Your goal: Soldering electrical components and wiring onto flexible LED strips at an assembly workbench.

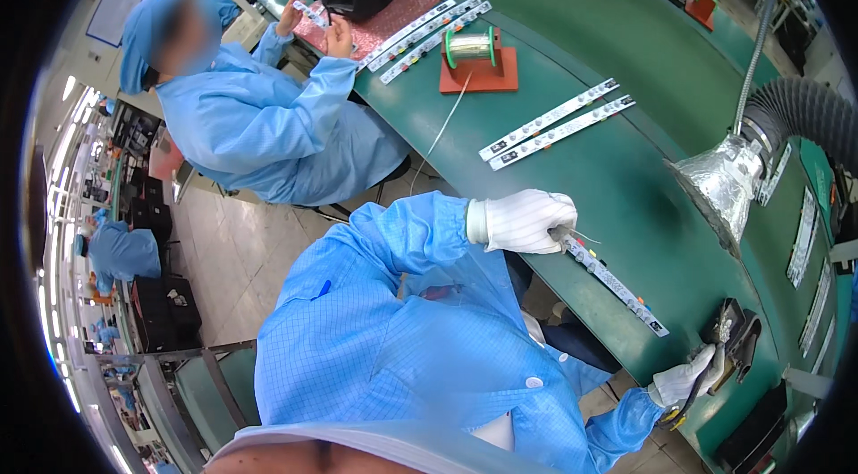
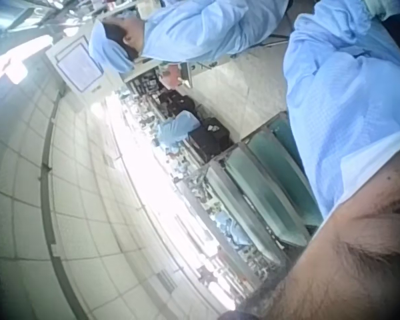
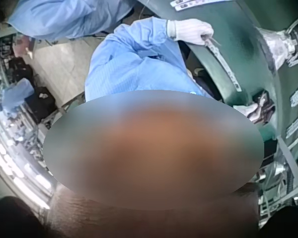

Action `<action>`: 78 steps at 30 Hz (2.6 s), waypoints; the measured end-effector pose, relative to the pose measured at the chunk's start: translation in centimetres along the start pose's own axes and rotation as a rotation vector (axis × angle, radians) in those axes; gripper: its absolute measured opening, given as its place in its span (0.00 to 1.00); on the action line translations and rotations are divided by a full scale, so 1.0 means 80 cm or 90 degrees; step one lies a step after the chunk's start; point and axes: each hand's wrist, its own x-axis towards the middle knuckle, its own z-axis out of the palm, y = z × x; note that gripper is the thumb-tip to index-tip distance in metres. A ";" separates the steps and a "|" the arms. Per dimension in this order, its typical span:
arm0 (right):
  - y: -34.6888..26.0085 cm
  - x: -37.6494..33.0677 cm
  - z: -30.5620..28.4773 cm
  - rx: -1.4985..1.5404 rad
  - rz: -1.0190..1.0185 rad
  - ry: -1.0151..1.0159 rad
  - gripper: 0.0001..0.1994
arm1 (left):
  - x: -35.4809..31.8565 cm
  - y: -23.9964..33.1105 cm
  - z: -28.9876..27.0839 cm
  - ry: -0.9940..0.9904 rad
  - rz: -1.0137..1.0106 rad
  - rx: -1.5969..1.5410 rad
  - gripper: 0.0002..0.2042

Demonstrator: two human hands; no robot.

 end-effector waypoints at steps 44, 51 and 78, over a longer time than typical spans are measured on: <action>-0.018 0.058 -0.095 0.183 0.088 0.153 0.09 | 0.301 -0.156 -0.148 0.347 -0.277 -0.401 0.21; -0.010 0.089 -0.115 0.083 0.174 0.139 0.11 | 0.135 0.101 -0.198 0.208 -0.094 -0.514 0.10; 0.007 0.326 0.320 -0.400 -0.075 -0.385 0.45 | -0.011 -0.040 0.030 0.243 -0.128 0.183 0.12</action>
